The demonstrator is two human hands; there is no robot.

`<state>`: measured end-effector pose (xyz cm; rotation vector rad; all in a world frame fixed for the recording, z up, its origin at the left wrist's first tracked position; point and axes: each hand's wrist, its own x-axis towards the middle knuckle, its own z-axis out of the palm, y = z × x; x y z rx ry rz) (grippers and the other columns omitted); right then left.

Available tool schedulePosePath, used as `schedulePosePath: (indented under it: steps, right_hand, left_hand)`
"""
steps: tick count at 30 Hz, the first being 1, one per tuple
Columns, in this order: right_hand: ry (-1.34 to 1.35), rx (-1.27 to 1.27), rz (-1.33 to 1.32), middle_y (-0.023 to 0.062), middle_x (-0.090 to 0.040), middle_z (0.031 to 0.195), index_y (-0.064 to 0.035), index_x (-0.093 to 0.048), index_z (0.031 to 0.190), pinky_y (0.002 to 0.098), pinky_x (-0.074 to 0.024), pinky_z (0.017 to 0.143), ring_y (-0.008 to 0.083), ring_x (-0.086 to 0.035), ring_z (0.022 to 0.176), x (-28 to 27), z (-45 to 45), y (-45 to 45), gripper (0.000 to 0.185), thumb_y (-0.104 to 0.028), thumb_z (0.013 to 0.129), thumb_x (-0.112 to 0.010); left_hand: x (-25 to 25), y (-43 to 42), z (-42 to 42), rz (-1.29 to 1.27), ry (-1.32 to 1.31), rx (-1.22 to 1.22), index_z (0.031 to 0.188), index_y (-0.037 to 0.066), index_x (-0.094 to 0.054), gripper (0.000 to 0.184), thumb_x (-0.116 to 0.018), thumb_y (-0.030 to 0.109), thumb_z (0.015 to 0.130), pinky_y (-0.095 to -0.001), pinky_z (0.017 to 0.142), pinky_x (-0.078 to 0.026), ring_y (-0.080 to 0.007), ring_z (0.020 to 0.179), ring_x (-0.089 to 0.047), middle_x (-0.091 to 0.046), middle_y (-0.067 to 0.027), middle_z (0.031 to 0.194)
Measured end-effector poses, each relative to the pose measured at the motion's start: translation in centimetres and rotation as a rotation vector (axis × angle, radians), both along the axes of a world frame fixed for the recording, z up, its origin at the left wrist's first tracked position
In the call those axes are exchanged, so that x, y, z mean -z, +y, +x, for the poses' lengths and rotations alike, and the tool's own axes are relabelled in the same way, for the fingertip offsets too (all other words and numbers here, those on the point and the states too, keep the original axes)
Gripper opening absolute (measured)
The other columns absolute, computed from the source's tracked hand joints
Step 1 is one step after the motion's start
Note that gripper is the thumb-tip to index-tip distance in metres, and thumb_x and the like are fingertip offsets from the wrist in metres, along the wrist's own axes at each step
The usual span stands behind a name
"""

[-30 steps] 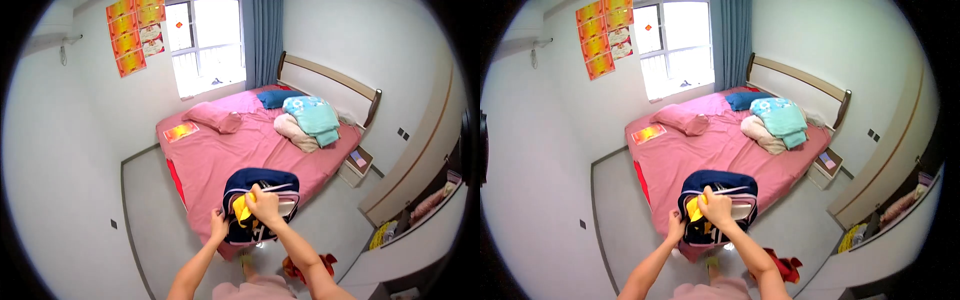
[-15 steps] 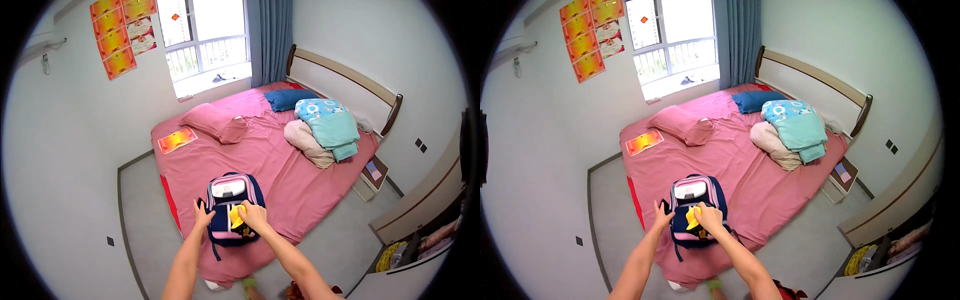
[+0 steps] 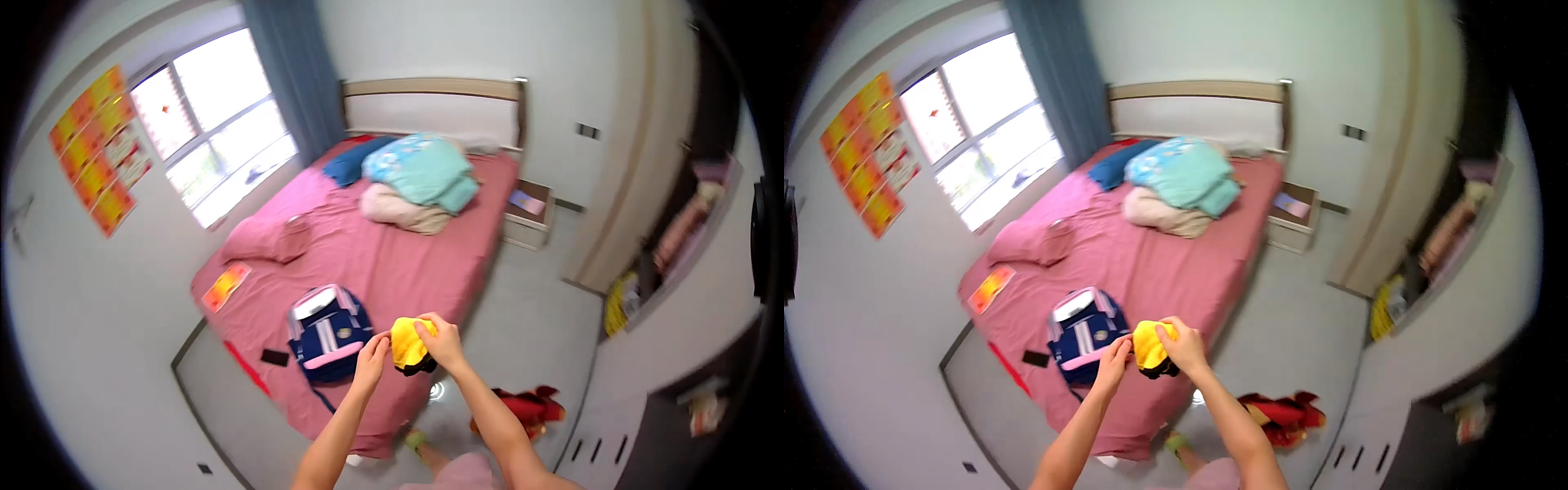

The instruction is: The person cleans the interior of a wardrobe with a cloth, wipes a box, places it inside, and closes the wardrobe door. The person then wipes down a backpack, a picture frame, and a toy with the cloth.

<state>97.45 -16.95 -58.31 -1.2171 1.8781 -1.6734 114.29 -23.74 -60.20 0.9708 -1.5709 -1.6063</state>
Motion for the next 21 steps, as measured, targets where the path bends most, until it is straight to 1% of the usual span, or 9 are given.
schedulePosePath:
  steps: [2,8,10,11,13,14,18,20,21]
  right_hand:
    - [0.015,0.084,-0.043,0.0178,-0.069,0.082,-0.0062,-0.066,0.098,0.0394,-0.0538,0.07,0.0335,-0.069,0.079,0.2,-2.0,6.4,0.027,-0.031,0.089,-0.064]
    - [0.028,0.433,0.104,0.0178,-0.069,0.085,-0.0087,-0.065,0.104,0.0419,-0.0531,0.073,0.0366,-0.068,0.083,-0.4,-7.6,30.1,0.035,-0.04,0.089,-0.062]
    - [-0.028,0.564,0.241,0.0149,-0.07,0.083,-0.0041,-0.065,0.102,0.0374,-0.0525,0.073,0.0281,-0.07,0.083,-2.0,-8.0,38.2,0.032,-0.034,0.089,-0.065]
    - [-0.031,0.638,0.242,0.0149,-0.07,0.083,-0.0041,-0.065,0.102,0.0374,-0.0525,0.073,0.0281,-0.07,0.083,-1.2,-8.6,41.7,0.032,-0.034,0.089,-0.065]
    - [0.023,0.718,0.159,0.0171,-0.07,0.085,-0.0086,-0.065,0.105,0.0408,-0.053,0.072,0.0359,-0.068,0.083,1.8,-9.8,47.9,0.038,-0.043,0.088,-0.062]
    - [0.012,0.795,0.179,0.0174,-0.07,0.088,-0.0086,-0.064,0.105,0.0409,-0.0529,0.073,0.0353,-0.068,0.085,2.6,-10.3,51.3,0.04,-0.045,0.088,-0.063]
    - [-0.016,1.039,0.405,0.0185,-0.07,0.093,-0.0105,-0.063,0.109,0.0434,-0.0523,0.075,0.0381,-0.067,0.09,4.0,-11.8,65.3,0.042,-0.046,0.087,-0.063]
    - [-0.044,1.14,0.583,0.0186,-0.069,0.096,-0.0114,-0.062,0.11,0.0468,-0.0506,0.079,0.0389,-0.065,0.092,4.1,-13.0,71.2,0.04,-0.043,0.085,-0.066]
    - [-0.058,1.145,0.634,0.018,-0.069,0.097,-0.0127,-0.061,0.112,0.0471,-0.0502,0.08,0.0388,-0.065,0.093,4.5,-14.0,74.2,0.041,-0.043,0.085,-0.067]
  left_hand:
    - [0.2,4.9,-3.9,-0.117,0.043,0.103,0.12,-0.001,-0.06,0.031,-0.046,0.02,0.101,-0.0233,0.084,-0.044,-0.0102,0.094,-0.056,-0.063,-0.0025,0.105]
    - [1.0,23.7,-13.9,0.047,0.082,0.47,0.118,-0.001,-0.059,0.032,-0.044,0.022,0.102,-0.024,0.082,-0.046,-0.011,0.094,-0.058,-0.063,-0.0024,0.103]
    - [2.3,29.8,-16.2,0.136,-0.082,0.616,0.118,0.0,-0.059,0.033,-0.045,0.024,0.101,-0.0244,0.082,-0.046,-0.0116,0.093,-0.059,-0.063,-0.0031,0.102]
    - [1.2,33.0,-17.1,0.097,-0.049,0.708,0.118,0.0,-0.058,0.032,-0.045,0.024,0.101,-0.0253,0.084,-0.046,-0.0122,0.094,-0.059,-0.063,-0.0043,0.103]
    - [0.8,38.0,-19.1,0.112,-0.049,0.852,0.118,-0.002,-0.059,0.031,-0.048,0.019,0.099,-0.0254,0.085,-0.046,-0.0114,0.094,-0.057,-0.063,-0.0042,0.103]
    - [-0.3,40.4,-19.5,0.071,-0.038,0.922,0.118,-0.003,-0.06,0.03,-0.051,0.017,0.098,-0.0248,0.083,-0.045,-0.0101,0.091,-0.055,-0.063,-0.003,0.1]
    - [0.9,47.1,-21.7,0.107,-0.164,1.122,0.119,-0.004,-0.06,0.031,-0.052,0.017,0.097,-0.0261,0.083,-0.047,-0.0132,0.092,-0.059,-0.065,-0.0078,0.104]
    - [5.3,49.6,-24.6,0.037,-0.212,1.208,0.122,-0.002,-0.059,0.034,-0.051,0.02,0.098,-0.0295,0.088,-0.047,-0.0186,0.101,-0.062,-0.066,-0.012,0.11]
    - [4.8,52.1,-26.0,0.05,-0.244,1.214,0.122,-0.001,-0.059,0.034,-0.051,0.021,0.098,-0.031,0.089,-0.047,-0.0188,0.102,-0.062,-0.067,-0.0121,0.11]
